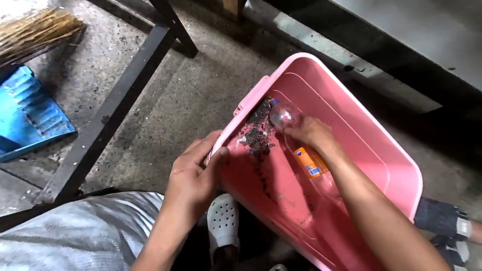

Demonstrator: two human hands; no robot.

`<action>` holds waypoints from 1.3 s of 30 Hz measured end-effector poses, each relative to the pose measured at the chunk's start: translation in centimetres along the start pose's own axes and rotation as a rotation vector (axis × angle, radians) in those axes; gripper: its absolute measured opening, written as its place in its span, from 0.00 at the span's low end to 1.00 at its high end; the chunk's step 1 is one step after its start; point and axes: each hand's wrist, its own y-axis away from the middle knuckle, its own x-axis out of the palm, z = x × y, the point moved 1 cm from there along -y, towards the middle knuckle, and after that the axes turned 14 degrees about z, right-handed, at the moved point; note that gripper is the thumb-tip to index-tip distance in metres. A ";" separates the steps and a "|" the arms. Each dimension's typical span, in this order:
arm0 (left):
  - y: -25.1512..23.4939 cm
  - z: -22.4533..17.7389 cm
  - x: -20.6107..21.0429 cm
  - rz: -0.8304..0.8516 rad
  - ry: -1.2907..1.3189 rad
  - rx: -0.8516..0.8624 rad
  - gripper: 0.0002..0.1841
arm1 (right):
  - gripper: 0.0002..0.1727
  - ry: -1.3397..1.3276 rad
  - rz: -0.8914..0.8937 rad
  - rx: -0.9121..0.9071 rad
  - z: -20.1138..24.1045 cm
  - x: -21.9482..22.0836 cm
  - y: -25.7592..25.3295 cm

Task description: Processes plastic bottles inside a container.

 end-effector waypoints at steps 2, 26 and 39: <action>0.0 -0.2 0.0 0.002 0.009 -0.012 0.18 | 0.41 -0.020 0.006 -0.002 0.1 -0.4 -0.1; -2.1 4.3 -0.4 0.027 0.024 -0.152 0.16 | 0.73 -0.239 0.041 -0.260 -16.8 8.2 8.9; -0.8 2.9 0.0 0.010 0.120 -0.054 0.16 | 0.45 -0.245 0.070 -0.157 -10.8 -6.5 16.4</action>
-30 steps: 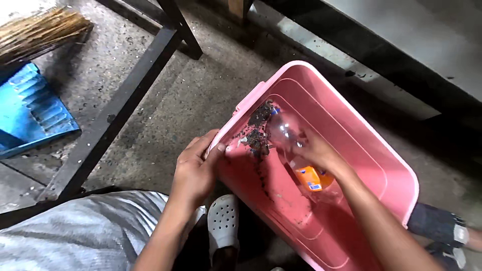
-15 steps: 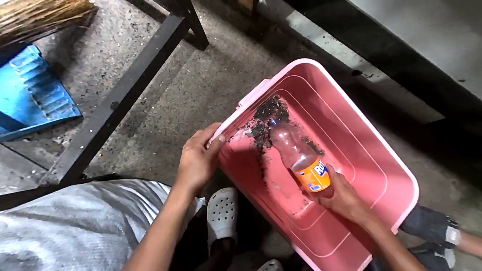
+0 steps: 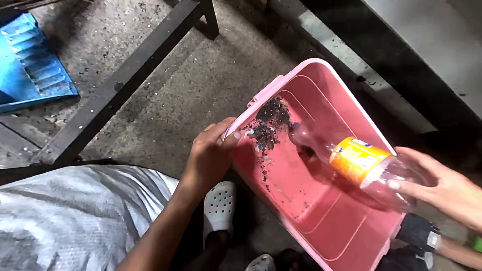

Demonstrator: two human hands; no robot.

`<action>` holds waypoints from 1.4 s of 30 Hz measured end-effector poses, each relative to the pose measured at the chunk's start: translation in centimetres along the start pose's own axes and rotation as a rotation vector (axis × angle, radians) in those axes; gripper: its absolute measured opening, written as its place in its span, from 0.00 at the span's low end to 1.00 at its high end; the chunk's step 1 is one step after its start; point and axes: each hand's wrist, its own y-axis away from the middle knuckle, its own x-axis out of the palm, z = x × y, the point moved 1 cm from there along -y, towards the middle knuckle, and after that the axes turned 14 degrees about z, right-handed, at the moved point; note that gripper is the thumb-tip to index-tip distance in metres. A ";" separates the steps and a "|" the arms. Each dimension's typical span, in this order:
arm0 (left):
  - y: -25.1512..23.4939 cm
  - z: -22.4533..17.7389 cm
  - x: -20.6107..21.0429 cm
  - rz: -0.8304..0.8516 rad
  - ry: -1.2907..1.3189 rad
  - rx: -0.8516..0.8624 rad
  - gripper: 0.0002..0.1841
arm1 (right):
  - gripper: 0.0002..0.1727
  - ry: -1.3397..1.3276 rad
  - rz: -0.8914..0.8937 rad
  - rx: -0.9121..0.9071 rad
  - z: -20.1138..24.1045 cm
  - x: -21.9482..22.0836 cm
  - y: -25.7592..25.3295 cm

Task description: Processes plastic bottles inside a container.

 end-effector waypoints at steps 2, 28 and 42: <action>0.0 -0.2 0.0 -0.007 -0.009 0.002 0.15 | 0.46 -0.010 0.118 0.093 1.1 0.7 -0.3; 0.0 0.7 0.1 -0.041 -0.041 0.056 0.16 | 0.55 -0.023 -0.092 -0.168 -6.9 5.2 -3.0; 0.0 0.1 0.1 -0.046 -0.053 -0.029 0.17 | 0.49 -0.210 -0.263 -0.142 -4.9 7.5 -1.8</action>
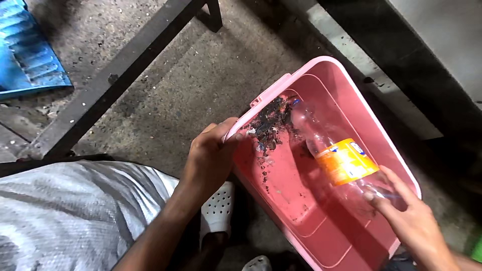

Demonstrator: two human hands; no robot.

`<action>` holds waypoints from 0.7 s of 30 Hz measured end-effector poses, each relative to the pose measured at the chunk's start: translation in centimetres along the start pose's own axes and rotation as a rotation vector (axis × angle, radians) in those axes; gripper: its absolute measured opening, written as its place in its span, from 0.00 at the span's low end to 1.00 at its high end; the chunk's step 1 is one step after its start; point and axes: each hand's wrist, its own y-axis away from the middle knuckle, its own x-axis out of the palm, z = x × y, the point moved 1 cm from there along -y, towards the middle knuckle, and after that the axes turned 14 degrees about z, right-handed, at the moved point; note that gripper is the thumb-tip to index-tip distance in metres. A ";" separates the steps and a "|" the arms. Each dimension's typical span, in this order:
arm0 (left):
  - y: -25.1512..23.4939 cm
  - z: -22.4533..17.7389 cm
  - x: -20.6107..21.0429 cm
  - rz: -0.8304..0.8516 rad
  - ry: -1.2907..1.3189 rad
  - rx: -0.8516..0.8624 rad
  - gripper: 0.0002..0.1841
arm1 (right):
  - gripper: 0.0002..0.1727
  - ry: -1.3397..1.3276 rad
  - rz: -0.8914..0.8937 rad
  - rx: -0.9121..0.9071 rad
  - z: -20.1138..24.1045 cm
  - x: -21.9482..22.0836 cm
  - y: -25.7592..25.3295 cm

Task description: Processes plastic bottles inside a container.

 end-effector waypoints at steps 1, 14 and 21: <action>0.0 0.0 0.0 0.003 -0.002 -0.006 0.17 | 0.47 -0.059 0.000 -0.011 0.2 -0.1 0.2; 0.3 -0.6 -0.2 0.016 -0.021 0.016 0.17 | 0.43 -0.860 0.053 0.162 0.4 1.3 1.5; 0.5 -0.9 -0.4 0.055 0.017 0.112 0.18 | 0.36 -0.980 0.041 0.214 0.8 0.9 2.3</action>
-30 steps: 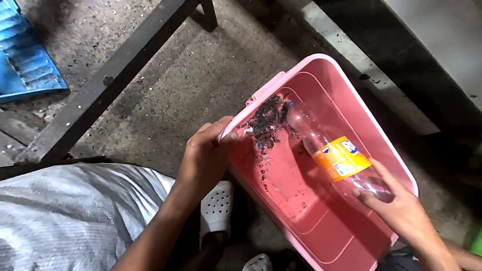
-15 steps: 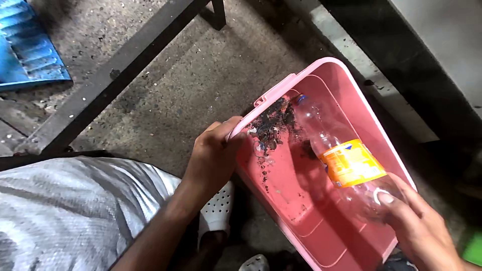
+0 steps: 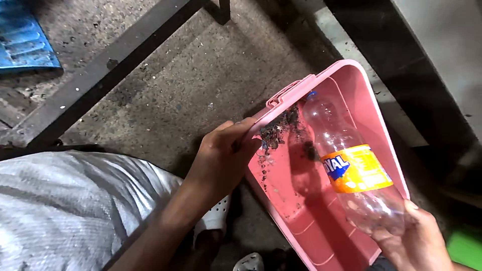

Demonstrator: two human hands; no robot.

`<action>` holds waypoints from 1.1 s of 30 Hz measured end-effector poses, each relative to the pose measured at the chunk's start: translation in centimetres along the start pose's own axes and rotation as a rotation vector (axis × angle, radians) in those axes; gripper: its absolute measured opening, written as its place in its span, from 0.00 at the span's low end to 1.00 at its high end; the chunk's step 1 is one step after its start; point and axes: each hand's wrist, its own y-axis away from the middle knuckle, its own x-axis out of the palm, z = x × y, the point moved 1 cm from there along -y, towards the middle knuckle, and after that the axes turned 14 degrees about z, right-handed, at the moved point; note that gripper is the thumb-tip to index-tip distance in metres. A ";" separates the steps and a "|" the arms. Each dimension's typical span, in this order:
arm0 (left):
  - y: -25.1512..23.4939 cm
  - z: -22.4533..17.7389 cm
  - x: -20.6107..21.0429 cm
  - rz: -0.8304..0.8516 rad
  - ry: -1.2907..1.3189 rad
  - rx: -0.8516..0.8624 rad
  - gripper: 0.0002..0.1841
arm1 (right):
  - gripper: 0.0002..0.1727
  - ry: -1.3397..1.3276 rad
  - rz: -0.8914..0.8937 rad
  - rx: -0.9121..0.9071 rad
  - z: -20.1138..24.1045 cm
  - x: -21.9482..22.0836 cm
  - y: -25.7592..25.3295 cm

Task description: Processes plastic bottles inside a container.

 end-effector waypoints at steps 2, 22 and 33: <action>0.0 0.1 -0.1 0.011 0.001 -0.003 0.18 | 0.38 0.036 0.010 -0.013 -0.3 -0.3 0.3; -0.2 1.9 -0.1 -0.004 -0.051 0.029 0.18 | 0.68 1.755 0.137 0.424 0.5 -0.4 5.3; 0.2 1.0 -0.1 0.013 -0.067 0.025 0.17 | 0.62 0.853 0.180 0.298 1.0 -0.7 -0.5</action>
